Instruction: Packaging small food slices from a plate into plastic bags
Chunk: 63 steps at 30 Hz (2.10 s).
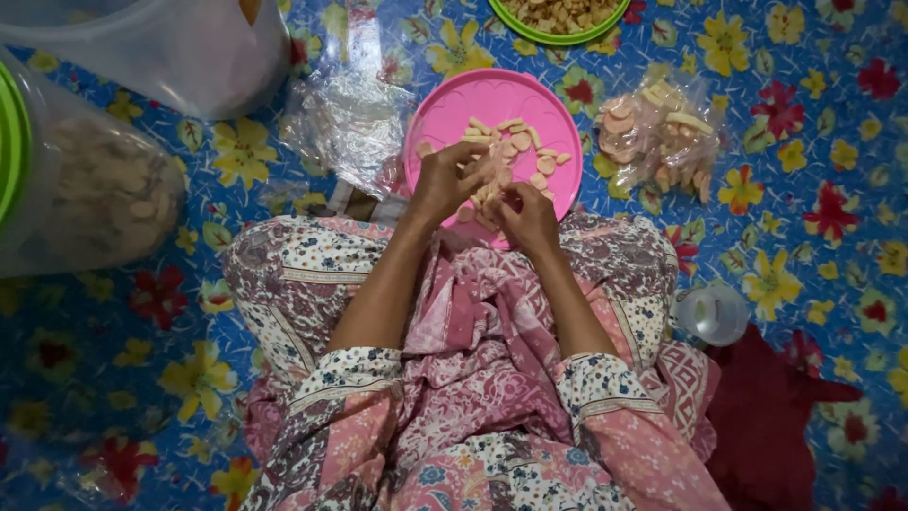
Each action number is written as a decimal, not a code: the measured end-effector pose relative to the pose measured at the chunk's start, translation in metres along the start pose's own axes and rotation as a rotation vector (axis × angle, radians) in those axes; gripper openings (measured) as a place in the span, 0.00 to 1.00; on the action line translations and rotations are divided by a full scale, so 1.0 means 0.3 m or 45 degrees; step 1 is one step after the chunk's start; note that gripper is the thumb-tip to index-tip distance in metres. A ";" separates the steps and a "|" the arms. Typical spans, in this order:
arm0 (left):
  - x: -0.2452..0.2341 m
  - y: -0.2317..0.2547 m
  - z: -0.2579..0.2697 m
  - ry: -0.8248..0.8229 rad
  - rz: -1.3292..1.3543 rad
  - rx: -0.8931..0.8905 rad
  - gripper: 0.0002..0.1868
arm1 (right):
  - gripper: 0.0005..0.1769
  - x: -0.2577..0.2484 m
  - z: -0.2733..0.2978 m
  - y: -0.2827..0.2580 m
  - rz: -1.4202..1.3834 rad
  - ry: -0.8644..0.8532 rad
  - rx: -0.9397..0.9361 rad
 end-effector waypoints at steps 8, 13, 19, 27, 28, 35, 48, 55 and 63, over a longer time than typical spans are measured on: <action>0.007 0.006 -0.004 -0.011 -0.038 0.009 0.21 | 0.10 -0.075 0.041 -0.127 -0.179 0.181 0.279; 0.015 0.003 -0.004 -0.042 -0.064 0.007 0.21 | 0.08 -0.092 0.039 -0.006 -0.813 0.388 0.586; 0.042 -0.018 -0.009 -0.112 -0.073 0.024 0.22 | 0.11 -0.083 0.026 -0.003 -0.903 0.366 0.492; 0.065 -0.039 -0.016 -0.131 -0.203 0.054 0.22 | 0.11 -0.100 0.030 -0.064 -0.931 0.407 0.483; 0.058 -0.024 -0.013 -0.132 -0.204 0.052 0.22 | 0.11 -0.098 0.027 -0.060 -0.931 0.407 0.484; 0.061 -0.026 -0.011 -0.122 -0.205 0.025 0.22 | 0.10 -0.102 0.020 -0.054 -0.951 0.408 0.414; 0.110 -0.055 0.000 -0.175 -0.296 0.045 0.24 | 0.10 -0.090 0.028 -0.038 -1.070 0.339 0.375; 0.111 -0.048 0.007 -0.200 -0.349 0.067 0.25 | 0.10 -0.070 0.032 -0.006 -1.094 0.320 0.422; 0.080 0.043 0.049 -0.228 -0.350 0.041 0.38 | 0.19 -0.086 0.040 -0.052 -1.011 0.321 0.296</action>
Point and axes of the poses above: each hand's wrist, its own z-axis away from the middle knuckle, its own x-axis out of the palm, y = z × x, the point moved 8 cm from there along -z, towards the middle knuckle, and after that the axes turned 14 degrees about -z, right-handed, at the moved point
